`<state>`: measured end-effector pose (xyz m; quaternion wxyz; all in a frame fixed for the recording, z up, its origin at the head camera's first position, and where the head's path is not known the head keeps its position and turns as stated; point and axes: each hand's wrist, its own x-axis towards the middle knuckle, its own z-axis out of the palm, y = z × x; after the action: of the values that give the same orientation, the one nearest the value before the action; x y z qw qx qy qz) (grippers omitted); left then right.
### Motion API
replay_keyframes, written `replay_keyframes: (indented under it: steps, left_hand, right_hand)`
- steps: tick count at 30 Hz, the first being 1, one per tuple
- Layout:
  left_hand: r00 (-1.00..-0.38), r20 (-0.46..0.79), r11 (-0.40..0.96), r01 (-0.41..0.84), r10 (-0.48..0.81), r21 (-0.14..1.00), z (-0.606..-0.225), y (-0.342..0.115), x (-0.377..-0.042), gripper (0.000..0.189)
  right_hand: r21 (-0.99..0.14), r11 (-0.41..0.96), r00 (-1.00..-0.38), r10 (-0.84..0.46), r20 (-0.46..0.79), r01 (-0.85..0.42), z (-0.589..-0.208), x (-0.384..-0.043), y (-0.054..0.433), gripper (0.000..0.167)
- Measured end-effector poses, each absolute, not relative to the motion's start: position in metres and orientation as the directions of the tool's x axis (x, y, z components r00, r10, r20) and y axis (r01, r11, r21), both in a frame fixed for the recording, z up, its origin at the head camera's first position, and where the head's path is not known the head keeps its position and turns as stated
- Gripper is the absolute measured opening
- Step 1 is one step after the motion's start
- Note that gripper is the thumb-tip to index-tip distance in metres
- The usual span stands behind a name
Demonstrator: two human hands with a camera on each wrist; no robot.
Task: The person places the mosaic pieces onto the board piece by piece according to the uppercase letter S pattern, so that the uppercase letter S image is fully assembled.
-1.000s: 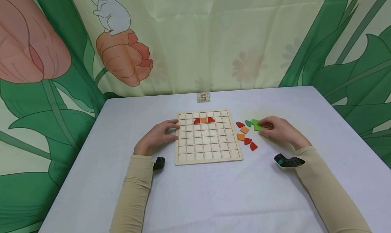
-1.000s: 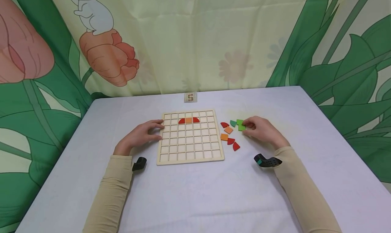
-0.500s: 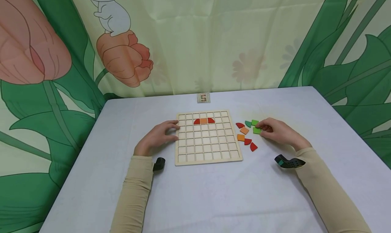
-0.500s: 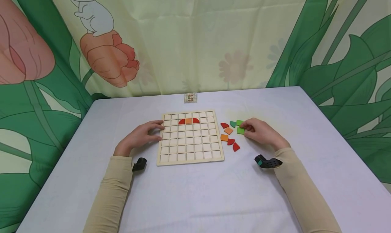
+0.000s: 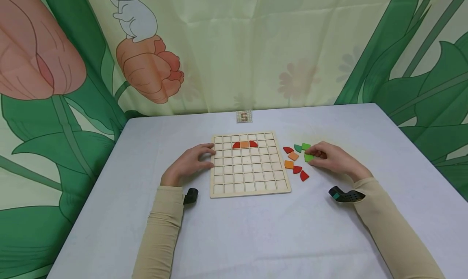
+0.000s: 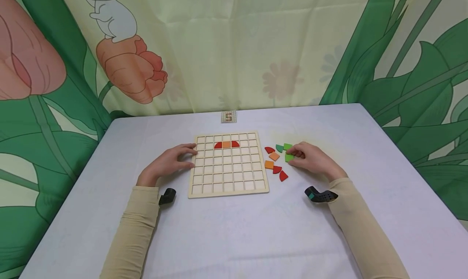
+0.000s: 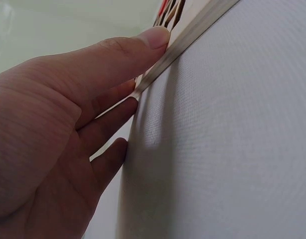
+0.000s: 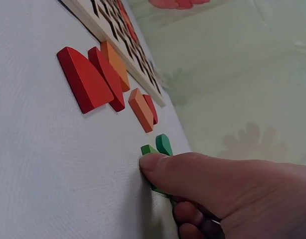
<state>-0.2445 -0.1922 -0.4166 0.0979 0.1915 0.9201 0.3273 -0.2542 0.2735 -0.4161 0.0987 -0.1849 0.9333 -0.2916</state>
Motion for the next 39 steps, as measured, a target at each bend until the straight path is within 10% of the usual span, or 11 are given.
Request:
replay_keyframes:
  steps: [39]
  left_hand:
    - [-0.906,-0.053,0.709,0.291,0.42,0.642,-0.416,-0.192,-0.246,0.044]
  right_hand:
    - [-0.578,0.683,-0.869,-0.485,0.099,-0.447,-0.406,-0.255,0.201,0.031]
